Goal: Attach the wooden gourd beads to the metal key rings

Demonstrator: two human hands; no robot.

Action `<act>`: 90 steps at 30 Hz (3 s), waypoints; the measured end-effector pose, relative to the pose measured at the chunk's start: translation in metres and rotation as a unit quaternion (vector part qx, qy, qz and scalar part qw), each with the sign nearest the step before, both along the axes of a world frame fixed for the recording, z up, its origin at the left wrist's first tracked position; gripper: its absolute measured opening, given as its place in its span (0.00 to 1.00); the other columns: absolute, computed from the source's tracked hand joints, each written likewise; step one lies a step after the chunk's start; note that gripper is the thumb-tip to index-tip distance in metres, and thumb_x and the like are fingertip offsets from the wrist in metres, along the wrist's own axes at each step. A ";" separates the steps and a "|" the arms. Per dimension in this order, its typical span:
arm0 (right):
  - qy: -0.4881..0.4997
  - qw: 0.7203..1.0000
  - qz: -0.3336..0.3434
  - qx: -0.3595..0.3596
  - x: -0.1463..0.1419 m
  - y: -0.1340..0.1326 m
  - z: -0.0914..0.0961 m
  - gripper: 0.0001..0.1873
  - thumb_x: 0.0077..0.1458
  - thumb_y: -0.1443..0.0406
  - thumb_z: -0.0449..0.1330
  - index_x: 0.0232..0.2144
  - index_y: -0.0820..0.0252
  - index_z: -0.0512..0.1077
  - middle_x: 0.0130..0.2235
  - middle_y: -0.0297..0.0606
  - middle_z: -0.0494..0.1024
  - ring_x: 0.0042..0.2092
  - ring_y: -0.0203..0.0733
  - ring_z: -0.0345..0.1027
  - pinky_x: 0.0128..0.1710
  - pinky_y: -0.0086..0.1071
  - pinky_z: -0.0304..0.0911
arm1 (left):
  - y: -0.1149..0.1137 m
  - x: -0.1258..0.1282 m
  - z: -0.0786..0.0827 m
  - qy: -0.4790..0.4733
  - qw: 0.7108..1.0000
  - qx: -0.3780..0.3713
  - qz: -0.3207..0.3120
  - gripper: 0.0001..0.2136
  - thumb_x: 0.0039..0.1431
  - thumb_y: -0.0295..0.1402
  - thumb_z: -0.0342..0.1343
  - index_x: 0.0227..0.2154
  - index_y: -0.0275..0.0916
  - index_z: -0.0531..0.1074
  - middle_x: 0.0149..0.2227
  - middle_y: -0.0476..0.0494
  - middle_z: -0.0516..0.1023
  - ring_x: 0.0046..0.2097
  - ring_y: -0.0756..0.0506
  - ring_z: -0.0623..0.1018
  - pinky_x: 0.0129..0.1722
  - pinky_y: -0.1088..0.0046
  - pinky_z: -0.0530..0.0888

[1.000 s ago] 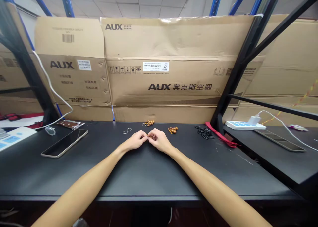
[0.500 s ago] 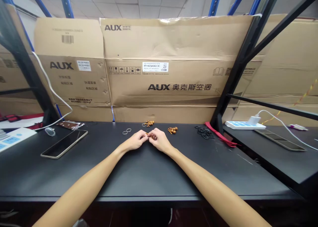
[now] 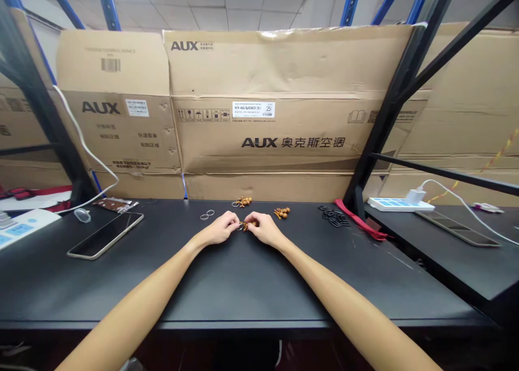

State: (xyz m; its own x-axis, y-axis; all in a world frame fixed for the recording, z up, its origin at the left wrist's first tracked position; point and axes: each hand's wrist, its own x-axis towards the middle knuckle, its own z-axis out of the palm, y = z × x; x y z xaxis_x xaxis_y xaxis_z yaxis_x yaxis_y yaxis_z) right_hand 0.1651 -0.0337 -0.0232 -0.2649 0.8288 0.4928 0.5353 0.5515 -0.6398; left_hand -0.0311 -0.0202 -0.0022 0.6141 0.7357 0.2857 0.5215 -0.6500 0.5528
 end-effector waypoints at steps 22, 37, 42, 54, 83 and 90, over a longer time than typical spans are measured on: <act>-0.106 0.989 0.028 0.096 -0.006 -0.007 0.000 0.02 0.54 0.69 0.57 0.30 0.59 0.70 0.29 0.33 0.69 0.30 0.34 0.61 0.33 0.28 0.56 | -0.001 0.000 0.001 -0.024 1.000 0.004 0.001 0.12 0.58 0.40 0.49 0.30 0.37 0.72 0.37 0.45 0.69 0.37 0.48 0.70 0.42 0.69 0.68; -0.113 0.991 -0.004 0.069 -0.001 -0.003 -0.001 0.03 0.53 0.67 0.57 0.28 0.60 0.70 0.28 0.34 0.70 0.31 0.36 0.60 0.34 0.30 0.56 | -0.009 0.004 -0.002 0.045 0.991 0.123 0.012 0.10 0.59 0.38 0.49 0.30 0.39 0.71 0.40 0.42 0.68 0.43 0.43 0.68 0.48 0.61 0.65; -0.102 0.992 0.019 0.069 -0.002 -0.006 0.001 0.04 0.54 0.67 0.56 0.29 0.60 0.70 0.29 0.35 0.72 0.31 0.36 0.61 0.34 0.31 0.57 | -0.007 0.005 -0.005 0.044 0.990 0.131 0.015 0.09 0.60 0.36 0.48 0.29 0.39 0.71 0.41 0.42 0.69 0.44 0.43 0.68 0.48 0.62 0.65; -0.110 0.992 0.010 0.068 0.000 -0.005 -0.001 0.04 0.55 0.65 0.56 0.30 0.59 0.71 0.30 0.35 0.73 0.33 0.37 0.62 0.36 0.31 0.57 | -0.004 0.006 -0.007 0.006 0.993 0.114 0.009 0.11 0.61 0.36 0.47 0.28 0.39 0.72 0.38 0.43 0.71 0.41 0.45 0.71 0.47 0.66 0.68; -0.118 0.991 0.000 0.067 0.000 -0.005 0.001 0.03 0.53 0.66 0.58 0.31 0.59 0.72 0.29 0.34 0.74 0.33 0.36 0.62 0.36 0.30 0.57 | -0.007 0.007 -0.003 -0.005 0.996 0.087 0.016 0.11 0.59 0.37 0.49 0.27 0.39 0.73 0.39 0.43 0.72 0.42 0.45 0.72 0.47 0.67 0.69; -0.134 0.989 -0.042 0.049 0.002 -0.002 -0.001 0.04 0.53 0.65 0.58 0.31 0.58 0.72 0.31 0.35 0.74 0.34 0.37 0.63 0.36 0.30 0.57 | -0.006 0.006 -0.001 0.004 0.995 0.094 0.011 0.11 0.59 0.36 0.49 0.27 0.39 0.73 0.39 0.43 0.72 0.41 0.45 0.72 0.48 0.66 0.68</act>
State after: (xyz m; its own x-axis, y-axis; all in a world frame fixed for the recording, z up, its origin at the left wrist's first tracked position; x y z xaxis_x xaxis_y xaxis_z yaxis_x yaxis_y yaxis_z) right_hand 0.1673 -0.0357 -0.0240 -0.3301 0.8053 0.4925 0.7248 0.5505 -0.4143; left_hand -0.0251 -0.0266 -0.0032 0.6007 0.6832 0.4153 0.5410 -0.7298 0.4180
